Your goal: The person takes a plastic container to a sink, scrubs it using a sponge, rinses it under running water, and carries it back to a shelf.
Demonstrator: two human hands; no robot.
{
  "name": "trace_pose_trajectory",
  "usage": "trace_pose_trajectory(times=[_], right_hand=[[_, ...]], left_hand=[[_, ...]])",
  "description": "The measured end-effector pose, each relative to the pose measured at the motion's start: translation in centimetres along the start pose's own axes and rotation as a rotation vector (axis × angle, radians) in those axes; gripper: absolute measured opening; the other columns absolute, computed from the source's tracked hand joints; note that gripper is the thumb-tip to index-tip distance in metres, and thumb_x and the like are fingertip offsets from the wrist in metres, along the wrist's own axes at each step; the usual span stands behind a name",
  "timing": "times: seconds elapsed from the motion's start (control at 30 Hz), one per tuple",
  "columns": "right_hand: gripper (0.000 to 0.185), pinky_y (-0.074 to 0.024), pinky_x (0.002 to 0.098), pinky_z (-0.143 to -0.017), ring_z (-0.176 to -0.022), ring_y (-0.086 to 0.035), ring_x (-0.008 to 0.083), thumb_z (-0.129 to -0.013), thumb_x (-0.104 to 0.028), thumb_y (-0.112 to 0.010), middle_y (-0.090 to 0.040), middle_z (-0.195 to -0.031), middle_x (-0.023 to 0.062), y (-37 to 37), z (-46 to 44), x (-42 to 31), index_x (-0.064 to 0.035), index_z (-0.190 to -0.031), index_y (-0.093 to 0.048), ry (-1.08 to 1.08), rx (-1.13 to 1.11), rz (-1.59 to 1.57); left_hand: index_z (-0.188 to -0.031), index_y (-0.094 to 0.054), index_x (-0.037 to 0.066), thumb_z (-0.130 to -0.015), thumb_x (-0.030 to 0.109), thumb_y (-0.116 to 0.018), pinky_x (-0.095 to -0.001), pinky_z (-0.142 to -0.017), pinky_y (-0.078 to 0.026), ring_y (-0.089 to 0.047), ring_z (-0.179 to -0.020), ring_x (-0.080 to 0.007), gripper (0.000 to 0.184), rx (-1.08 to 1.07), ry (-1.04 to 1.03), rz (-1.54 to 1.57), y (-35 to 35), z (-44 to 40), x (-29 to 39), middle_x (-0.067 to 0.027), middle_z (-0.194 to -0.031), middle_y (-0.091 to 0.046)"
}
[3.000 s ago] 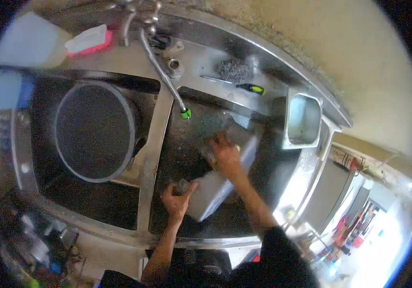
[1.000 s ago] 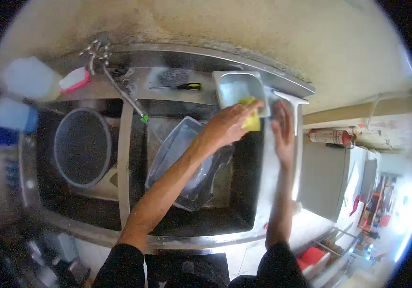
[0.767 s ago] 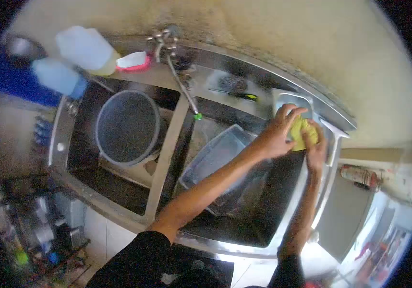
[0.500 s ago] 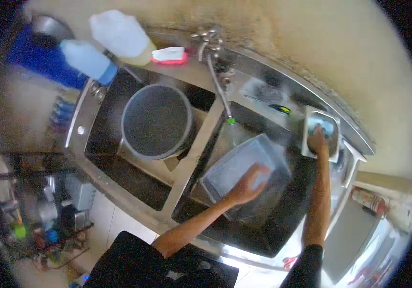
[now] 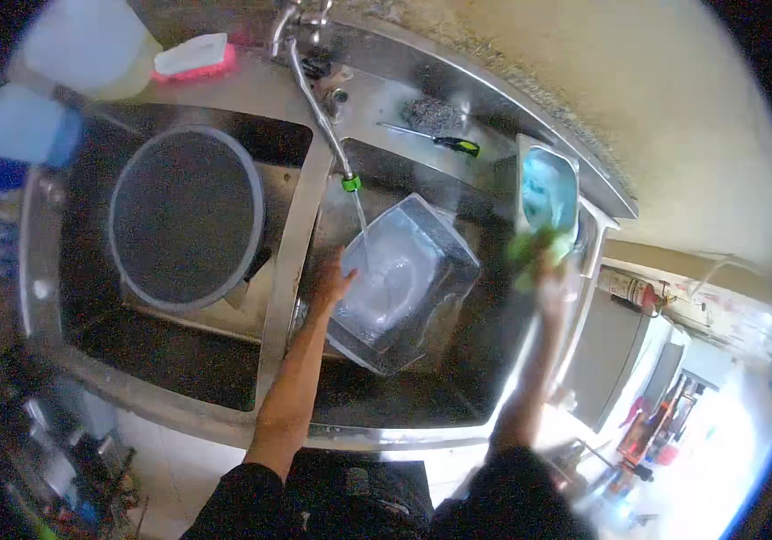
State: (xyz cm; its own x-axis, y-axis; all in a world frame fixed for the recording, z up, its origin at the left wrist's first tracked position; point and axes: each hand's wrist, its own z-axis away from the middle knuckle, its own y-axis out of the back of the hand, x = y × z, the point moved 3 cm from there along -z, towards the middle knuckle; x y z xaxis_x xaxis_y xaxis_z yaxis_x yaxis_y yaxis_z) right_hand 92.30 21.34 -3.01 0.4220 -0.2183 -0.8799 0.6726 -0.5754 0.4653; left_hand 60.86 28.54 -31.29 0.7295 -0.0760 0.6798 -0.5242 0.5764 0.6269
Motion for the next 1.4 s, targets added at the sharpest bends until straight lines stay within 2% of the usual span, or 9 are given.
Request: trace_pose_trajectory(times=[0.2, 0.33, 0.43, 0.57, 0.67, 0.8, 0.97, 1.1, 1.4], right_hand=[[0.055, -0.0387, 0.0447, -0.095, -0.116, -0.047, 0.0305, -0.087, -0.018, -0.058, -0.045, -0.129, 0.0185, -16.9, 12.1, 23.1, -0.002, -0.134, -0.035, -0.328, -0.299, -0.111], [0.057, -0.0294, 0.0522, -0.104, -0.129, -0.034, 0.0371, -0.092, -0.032, -0.047, -0.037, -0.136, 0.0228, -26.7, 16.4, 23.5, -0.0023, -0.138, -0.03, 0.123, -0.389, 1.069], [0.053, -0.0216, 0.058, -0.105, -0.133, -0.026, 0.0389, -0.094, -0.03, -0.043, -0.035, -0.137, 0.0262, -24.5, 20.5, 31.1, -0.0047, -0.139, -0.031, -0.067, -0.542, 0.31], [0.052, -0.0191, 0.0529, -0.108, -0.135, -0.021, 0.0399, -0.095, -0.028, -0.041, -0.031, -0.141, 0.0257, -23.3, 12.1, 28.0, -0.0056, -0.14, -0.031, 0.134, -0.03, 1.146], [0.049, -0.0183, 0.0513, -0.11, -0.136, -0.02, 0.0398, -0.095, -0.027, -0.04, -0.031, -0.142, 0.0228, -26.8, 9.5, 28.1, -0.0063, -0.139, -0.032, -0.338, 0.306, 0.76], [0.06, -0.0181, 0.0519, -0.11, -0.137, -0.018, 0.0394, -0.086, -0.016, -0.048, -0.021, -0.146, 0.0254, -26.5, 12.6, 25.3, -0.0046, -0.141, -0.027, 0.206, -0.411, 0.818], [0.051, -0.0185, 0.0513, -0.11, -0.135, -0.025, 0.0373, -0.089, -0.016, -0.043, -0.028, -0.146, 0.0181, -29.8, 8.7, 30.7, -0.0019, -0.137, -0.033, -0.223, 0.432, 0.564], [0.051, -0.0199, 0.0527, -0.109, -0.132, -0.031, 0.0372, -0.085, -0.021, -0.05, -0.031, -0.144, 0.019, -29.4, 10.9, 26.3, -0.0063, -0.134, -0.042, 0.214, -0.117, 0.513], [0.046, -0.0196, 0.0468, -0.11, -0.136, -0.024, 0.0358, -0.086, -0.019, -0.05, -0.027, -0.145, 0.0192, -32.9, 9.5, 31.5, -0.0035, -0.129, -0.045, -0.1, -0.045, 0.474]], left_hand=[[-0.139, -0.028, 0.003, -0.088, 0.023, -0.056, -0.0445, -0.1, -0.037, -0.047, -0.118, -0.0387, 0.061, -0.178, 0.037, 0.166, -0.3, -2.8, -1.5, -0.0241, -0.13, -0.046], [-0.14, -0.027, 0.007, -0.091, 0.019, -0.049, -0.0449, -0.093, -0.042, -0.053, -0.108, -0.0399, 0.055, 0.187, -0.323, 0.059, -1.6, -1.6, -2.1, -0.0244, -0.119, -0.053], [-0.138, -0.032, 0.008, -0.09, 0.012, -0.047, -0.0449, -0.087, -0.045, -0.057, -0.101, -0.0386, 0.051, 0.015, -0.148, -0.129, -0.7, -1.8, -0.2, -0.0239, -0.11, -0.057], [-0.135, -0.037, 0.007, -0.087, 0.009, -0.049, -0.0453, -0.087, -0.045, -0.056, -0.101, -0.0393, 0.05, -0.107, -0.056, -0.003, -1.9, -1.3, -0.6, -0.0248, -0.111, -0.057], [-0.135, -0.037, 0.007, -0.085, 0.008, -0.05, -0.0472, -0.087, -0.044, -0.055, -0.101, -0.0411, 0.051, 0.041, -0.18, -0.02, -3.6, -1.2, -1.4, -0.0251, -0.112, -0.056], [-0.135, -0.037, 0.006, -0.086, 0.008, -0.049, -0.0476, -0.091, -0.041, -0.052, -0.106, -0.0429, 0.051, -0.134, 0.058, -0.065, -3.4, -1.5, -2.0, -0.0253, -0.115, -0.054], [-0.134, -0.037, 0.003, -0.088, 0.014, -0.049, -0.0467, -0.093, -0.039, -0.05, -0.109, -0.0438, 0.049, -0.065, 0.034, 0.041, -4.0, -1.5, -0.7, -0.0264, -0.117, -0.053], [-0.134, -0.036, 0.0, -0.09, 0.017, -0.048, -0.047, -0.095, -0.038, -0.048, -0.111, -0.0438, 0.049, -0.228, 0.301, 0.041, -2.6, -0.7, -0.4, -0.0277, -0.121, -0.05], [-0.129, -0.039, -0.001, -0.09, 0.011, -0.047, -0.0457, -0.091, -0.041, -0.053, -0.105, -0.0443, 0.042, 0.018, 0.127, 0.179, -4.6, -0.5, -2.1, -0.0268, -0.114, -0.055]])
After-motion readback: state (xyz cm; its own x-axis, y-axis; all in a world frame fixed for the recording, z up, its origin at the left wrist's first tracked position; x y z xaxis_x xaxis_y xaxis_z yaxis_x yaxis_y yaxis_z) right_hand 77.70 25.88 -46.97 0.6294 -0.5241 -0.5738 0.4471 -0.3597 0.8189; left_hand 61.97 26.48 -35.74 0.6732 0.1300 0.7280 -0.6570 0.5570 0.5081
